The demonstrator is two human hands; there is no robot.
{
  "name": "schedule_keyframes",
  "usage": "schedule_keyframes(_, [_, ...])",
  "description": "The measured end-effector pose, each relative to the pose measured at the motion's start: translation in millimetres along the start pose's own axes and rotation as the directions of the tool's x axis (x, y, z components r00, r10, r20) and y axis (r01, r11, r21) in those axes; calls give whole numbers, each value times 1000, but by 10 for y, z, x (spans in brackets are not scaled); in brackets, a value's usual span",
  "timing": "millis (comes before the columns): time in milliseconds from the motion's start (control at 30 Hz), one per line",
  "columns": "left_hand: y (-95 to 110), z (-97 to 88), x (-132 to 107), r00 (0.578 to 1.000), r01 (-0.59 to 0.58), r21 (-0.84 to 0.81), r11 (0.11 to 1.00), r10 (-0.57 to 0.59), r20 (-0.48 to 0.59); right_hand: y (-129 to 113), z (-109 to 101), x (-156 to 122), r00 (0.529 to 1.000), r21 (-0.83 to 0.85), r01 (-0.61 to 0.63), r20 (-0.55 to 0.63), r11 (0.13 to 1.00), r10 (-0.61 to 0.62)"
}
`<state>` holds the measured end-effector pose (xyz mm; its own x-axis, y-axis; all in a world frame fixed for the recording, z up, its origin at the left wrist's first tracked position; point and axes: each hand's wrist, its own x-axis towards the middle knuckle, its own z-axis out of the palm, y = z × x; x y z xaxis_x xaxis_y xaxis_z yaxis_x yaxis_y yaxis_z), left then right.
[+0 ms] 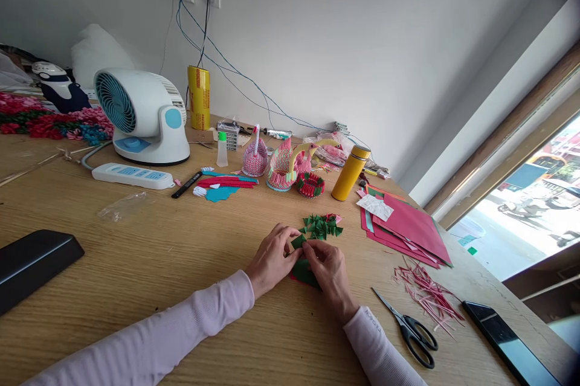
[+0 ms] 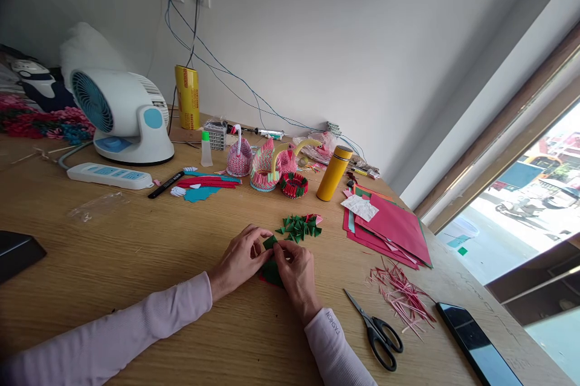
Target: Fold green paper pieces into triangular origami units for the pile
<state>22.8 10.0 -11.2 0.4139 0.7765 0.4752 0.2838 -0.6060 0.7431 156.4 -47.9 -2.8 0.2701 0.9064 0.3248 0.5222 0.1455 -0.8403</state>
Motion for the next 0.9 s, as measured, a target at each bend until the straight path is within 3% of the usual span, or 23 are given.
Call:
schedule_keyframes(367, [-9, 35, 44, 995, -76, 68, 995, 72, 69, -24, 59, 11, 997, -56, 29, -70, 998, -33])
schedule_keyframes(667, [55, -17, 68, 989, 9, 10, 1000, -10, 145, -28, 34, 18, 993, -97, 67, -93, 993, -76])
schedule_keyframes(900, [23, -15, 92, 994, 28, 10, 1000, -29, 105, 4, 81, 19, 983, -162, 152, -79, 975, -166])
